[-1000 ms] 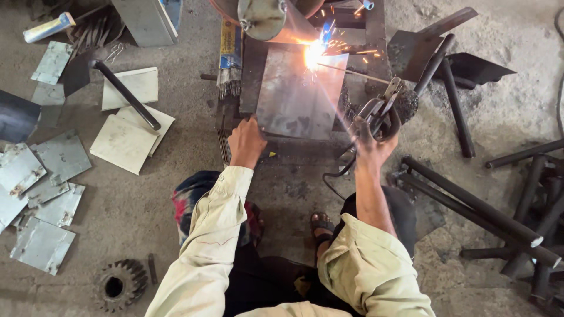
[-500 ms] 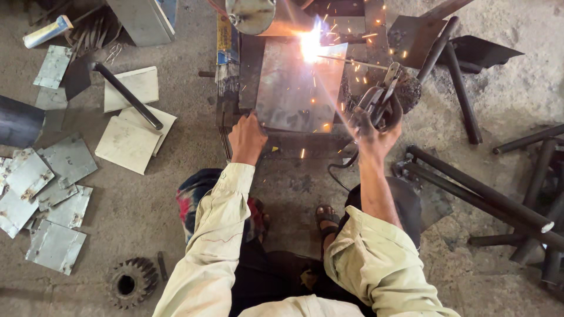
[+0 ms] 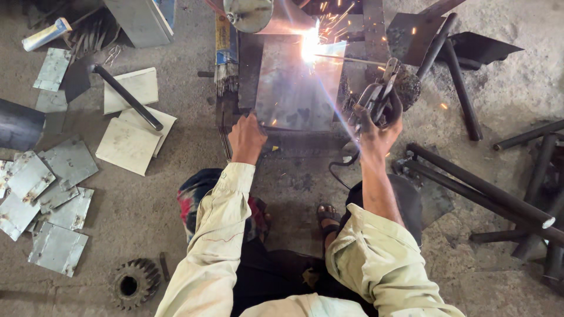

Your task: The person welds a metal sheet and a metal pipe using a handheld welding torch. They position the metal pieces on a workbench, apply the torch to create welds, and adjust the pieces as needed.

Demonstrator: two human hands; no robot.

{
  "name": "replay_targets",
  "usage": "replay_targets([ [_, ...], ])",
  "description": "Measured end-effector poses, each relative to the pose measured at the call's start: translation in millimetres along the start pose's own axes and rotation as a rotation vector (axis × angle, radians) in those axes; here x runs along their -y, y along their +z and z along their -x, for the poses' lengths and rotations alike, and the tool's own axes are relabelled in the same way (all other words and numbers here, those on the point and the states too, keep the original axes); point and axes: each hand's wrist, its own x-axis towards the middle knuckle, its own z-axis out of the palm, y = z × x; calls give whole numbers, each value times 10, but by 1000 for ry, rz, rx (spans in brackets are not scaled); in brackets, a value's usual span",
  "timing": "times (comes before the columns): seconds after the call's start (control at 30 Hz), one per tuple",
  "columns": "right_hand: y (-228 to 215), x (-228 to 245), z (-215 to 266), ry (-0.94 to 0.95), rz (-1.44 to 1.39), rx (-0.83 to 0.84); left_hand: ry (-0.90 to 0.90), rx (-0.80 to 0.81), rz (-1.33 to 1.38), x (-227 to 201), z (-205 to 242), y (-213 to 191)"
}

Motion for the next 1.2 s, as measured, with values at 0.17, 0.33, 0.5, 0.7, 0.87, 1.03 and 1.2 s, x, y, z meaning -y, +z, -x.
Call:
replay_targets([
  [0.17, -60, -133, -74, -109, 145, -8, 21, -33, -3, -2, 16, 24],
  [0.33, 3, 41, -63, -58, 119, -1, 25, -35, 10, 0, 14, 6],
  [0.5, 43, 159, -44, 8, 81, 12, 4, -25, 18, -13, 6, -10],
  [0.7, -14, 59, -60, -93, 104, 64, 52, -84, 47, -5, 42, -24],
  [0.87, -37, -1, -70, -198, 163, 95, 24, -67, 39, -45, 43, -63],
  [1.03, 16, 120, -43, -90, 101, 105, 43, -134, 114, -49, 50, -78],
  [1.2, 41, 239, -16, -91, 79, 114, 2, -65, 77, -101, 77, -150],
])
